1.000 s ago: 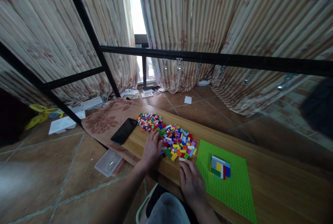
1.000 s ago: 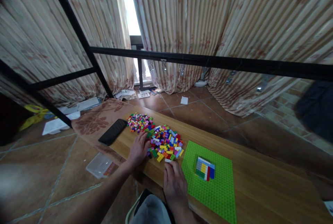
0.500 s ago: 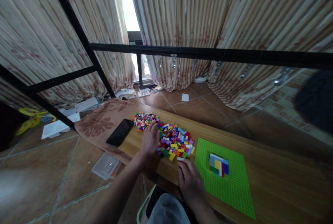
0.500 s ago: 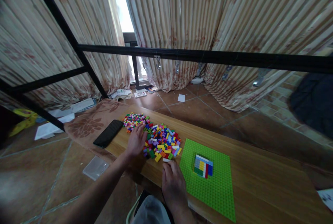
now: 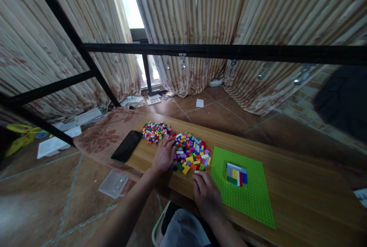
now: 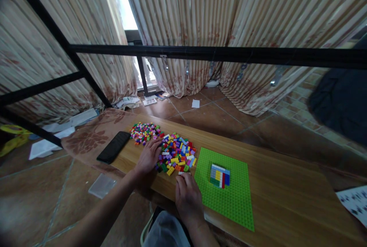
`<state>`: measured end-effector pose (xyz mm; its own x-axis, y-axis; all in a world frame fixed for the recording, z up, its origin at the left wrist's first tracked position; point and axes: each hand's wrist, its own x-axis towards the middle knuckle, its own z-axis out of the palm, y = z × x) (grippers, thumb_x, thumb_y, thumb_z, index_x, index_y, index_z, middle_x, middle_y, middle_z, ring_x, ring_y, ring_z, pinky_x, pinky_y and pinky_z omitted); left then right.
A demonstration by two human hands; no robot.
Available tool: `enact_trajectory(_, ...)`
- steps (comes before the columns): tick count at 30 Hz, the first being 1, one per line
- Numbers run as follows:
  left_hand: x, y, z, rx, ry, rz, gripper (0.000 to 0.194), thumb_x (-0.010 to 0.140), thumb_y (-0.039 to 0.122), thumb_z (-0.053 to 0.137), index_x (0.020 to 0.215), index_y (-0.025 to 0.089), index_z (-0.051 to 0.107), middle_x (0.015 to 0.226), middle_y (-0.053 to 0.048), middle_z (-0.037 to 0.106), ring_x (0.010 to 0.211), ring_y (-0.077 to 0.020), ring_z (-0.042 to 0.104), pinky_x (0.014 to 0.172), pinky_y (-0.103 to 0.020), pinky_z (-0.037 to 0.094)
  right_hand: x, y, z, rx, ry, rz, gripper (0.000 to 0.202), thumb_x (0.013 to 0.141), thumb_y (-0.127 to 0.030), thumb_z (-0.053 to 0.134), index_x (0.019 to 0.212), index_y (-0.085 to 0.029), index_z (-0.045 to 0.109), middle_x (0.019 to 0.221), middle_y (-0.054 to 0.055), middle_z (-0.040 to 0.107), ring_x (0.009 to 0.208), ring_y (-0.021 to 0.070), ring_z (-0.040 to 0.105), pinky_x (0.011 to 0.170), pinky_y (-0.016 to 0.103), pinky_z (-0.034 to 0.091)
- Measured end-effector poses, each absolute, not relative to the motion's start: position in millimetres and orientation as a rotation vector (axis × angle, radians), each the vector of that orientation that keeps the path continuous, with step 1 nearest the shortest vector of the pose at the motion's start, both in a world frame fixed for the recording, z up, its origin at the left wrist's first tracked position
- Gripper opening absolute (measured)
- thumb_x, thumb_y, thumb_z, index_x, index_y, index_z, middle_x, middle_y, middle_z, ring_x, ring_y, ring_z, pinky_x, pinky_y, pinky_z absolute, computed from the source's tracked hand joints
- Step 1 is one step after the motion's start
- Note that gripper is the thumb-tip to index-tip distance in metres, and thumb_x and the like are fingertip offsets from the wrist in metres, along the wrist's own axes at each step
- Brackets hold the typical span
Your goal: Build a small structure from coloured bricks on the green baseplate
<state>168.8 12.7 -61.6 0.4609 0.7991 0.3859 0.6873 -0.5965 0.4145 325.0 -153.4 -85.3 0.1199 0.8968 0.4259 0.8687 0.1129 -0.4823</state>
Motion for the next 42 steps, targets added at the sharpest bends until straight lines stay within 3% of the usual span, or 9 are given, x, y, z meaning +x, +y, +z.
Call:
enact_trajectory(9, 184.8, 17.8, -41.5, 2.481, 1.27, 0.92, 0.028, 0.092, 0.023, 0.043, 0.115, 0.02, 0.059, 0.12, -0.009, 0.06, 0.118, -0.0236, 0.051, 0.104, -0.044, 0.04, 324.8, -152.5, -88.2, -1.73, -1.724, 0.046, 0.024, 0.091, -0.017, 0.041, 0.104, -0.02, 0.061, 0.105, 0.009, 0.06, 0.098, 0.0195, 0.058, 0.084, 0.034, 0.049)
enact_trajectory(17, 246.4, -0.9, -23.8, 2.614, 0.912, 0.729, 0.029, 0.084, 0.015, 0.05, 0.11, 0.023, 0.063, 0.121, -0.007, 0.058, 0.112, -0.0234, 0.052, 0.102, -0.045, 0.04, 323.8, -152.3, -82.1, -1.737, -1.722, 0.094, 0.025, 0.088, -0.014, 0.043, 0.103, -0.021, 0.061, 0.104, 0.008, 0.059, 0.096, 0.0196, 0.058, 0.084, 0.034, 0.05)
enact_trajectory(25, 291.0, -1.2, -27.2, 2.708, 0.846, 0.465, 0.016, 0.084, 0.017, 0.052, 0.078, 0.021, 0.066, 0.097, -0.007, 0.063, 0.097, -0.024, 0.055, 0.091, -0.041, 0.042, 323.4, -151.3, -76.8, -1.756, -1.712, 0.165, 0.024, 0.089, -0.013, 0.042, 0.102, -0.02, 0.061, 0.103, 0.008, 0.059, 0.099, 0.0192, 0.056, 0.084, 0.031, 0.049)
enact_trajectory(33, 277.7, -13.1, -11.6, 2.611, 0.91, 0.542, 0.016, 0.086, 0.012, 0.045, 0.086, 0.018, 0.06, 0.087, -0.008, 0.063, 0.087, -0.022, 0.058, 0.084, -0.036, 0.045, 322.6, -149.9, -71.9, -1.713, -1.661, 0.18, 0.023, 0.088, -0.011, 0.043, 0.099, -0.019, 0.062, 0.099, 0.008, 0.06, 0.099, 0.0179, 0.056, 0.089, 0.031, 0.047)
enact_trajectory(37, 255.1, -42.9, -0.4, 2.167, 0.981, 0.743, 0.016, 0.089, 0.023, 0.045, 0.091, 0.019, 0.06, 0.086, -0.003, 0.066, 0.079, -0.0168, 0.061, 0.073, -0.028, 0.047, 326.9, -151.8, -68.5, -1.579, -1.58, 0.247, 0.022, 0.088, -0.012, 0.044, 0.095, -0.019, 0.063, 0.093, 0.007, 0.062, 0.093, 0.0176, 0.058, 0.084, 0.03, 0.049)
enact_trajectory(42, 239.7, -86.4, -3.8, 1.872, 0.927, 0.689, 0.025, 0.09, 0.034, 0.046, 0.096, 0.018, 0.064, 0.086, -0.002, 0.067, 0.081, -0.0166, 0.062, 0.073, -0.026, 0.047, 339.1, -175.4, -58.5, -1.506, -1.224, 0.351, 0.023, 0.09, -0.017, 0.042, 0.096, -0.021, 0.063, 0.09, 0.005, 0.064, 0.087, 0.0156, 0.06, 0.077, 0.027, 0.049)
